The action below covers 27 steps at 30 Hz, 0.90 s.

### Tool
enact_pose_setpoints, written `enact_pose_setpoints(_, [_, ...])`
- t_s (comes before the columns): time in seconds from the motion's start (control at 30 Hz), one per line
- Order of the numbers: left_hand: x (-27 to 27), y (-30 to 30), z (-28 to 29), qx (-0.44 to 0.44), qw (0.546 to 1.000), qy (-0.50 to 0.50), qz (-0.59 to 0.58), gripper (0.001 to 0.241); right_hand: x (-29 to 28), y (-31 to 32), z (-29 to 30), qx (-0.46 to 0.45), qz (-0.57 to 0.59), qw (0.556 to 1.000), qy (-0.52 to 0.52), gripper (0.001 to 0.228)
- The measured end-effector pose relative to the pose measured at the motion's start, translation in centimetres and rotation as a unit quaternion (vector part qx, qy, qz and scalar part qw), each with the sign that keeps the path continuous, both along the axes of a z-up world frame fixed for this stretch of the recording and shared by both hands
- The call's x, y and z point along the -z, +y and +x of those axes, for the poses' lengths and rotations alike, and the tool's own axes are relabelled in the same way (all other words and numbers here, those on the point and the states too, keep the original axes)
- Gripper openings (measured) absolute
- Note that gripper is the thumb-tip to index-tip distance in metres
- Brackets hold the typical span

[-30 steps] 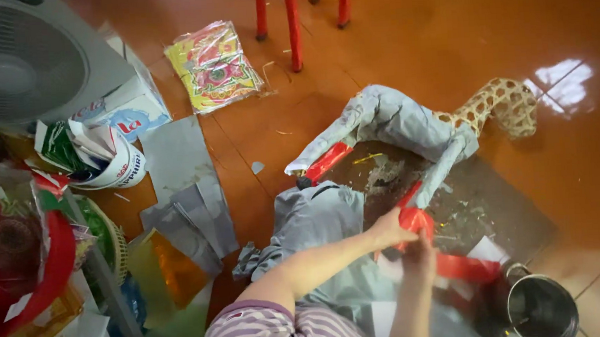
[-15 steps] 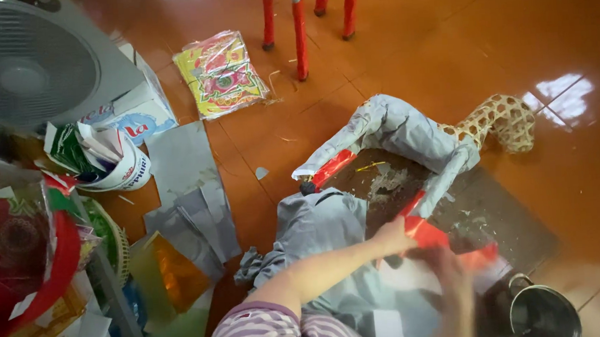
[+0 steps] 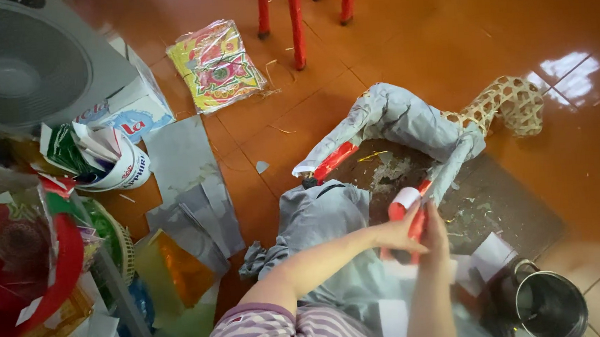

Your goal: Decorating a giraffe statue with strips of colored paper and adhesive.

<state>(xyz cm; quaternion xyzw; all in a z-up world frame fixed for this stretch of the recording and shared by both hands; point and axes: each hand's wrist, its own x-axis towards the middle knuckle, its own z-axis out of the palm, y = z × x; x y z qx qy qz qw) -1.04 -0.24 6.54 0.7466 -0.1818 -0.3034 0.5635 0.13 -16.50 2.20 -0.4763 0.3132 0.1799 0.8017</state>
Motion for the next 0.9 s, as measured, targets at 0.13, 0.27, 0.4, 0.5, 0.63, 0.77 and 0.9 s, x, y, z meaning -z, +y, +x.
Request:
enact_pose_setpoints(0.13, [-5.4, 1.2, -0.6, 0.005, 0.997, -0.016, 0.07, 0.132, -0.8, 0.6, 0.5, 0.045, 0.08, 0.995, -0.043, 0.039])
enact_pose_setpoints(0.27, [0.2, -0.4, -0.5, -0.095, 0.978, -0.183, 0.026, 0.12, -1.6, 0.7, 2.2, 0.04, -0.047, 0.998, 0.03, 0.047])
enact_pose_setpoints(0.4, [-6.1, -0.1, 3.1, -0.101, 0.993, -0.026, 0.06, 0.105, -5.3, 2.5, 1.0, 0.032, -0.092, 0.995, 0.009, 0.044])
enact_pose_setpoints(0.5, [-6.7, -0.5, 5.6, -0.248, 0.958, -0.129, 0.069, 0.092, -4.3, 2.3, 0.6, 0.054, -0.1, 0.992, -0.059, 0.046])
enact_pose_setpoints(0.63, [-8.6, -1.3, 9.5, -0.351, 0.883, -0.311, -0.033, 0.076, -4.6, 2.7, 0.6, 0.073, -0.178, 0.981, -0.008, 0.053])
enact_pose_setpoints(0.77, [-12.4, -4.3, 10.7, -0.195, 0.95, -0.24, 0.047, 0.068, -6.1, 3.3, -1.7, -0.056, -0.67, 0.706, -0.224, 0.07])
enact_pose_setpoints(0.9, [-10.2, -8.9, 8.0, -0.087, 0.939, -0.333, -0.016, 0.085, 0.1, 1.0, -1.4, 0.14, 0.054, 0.937, -0.315, 0.064])
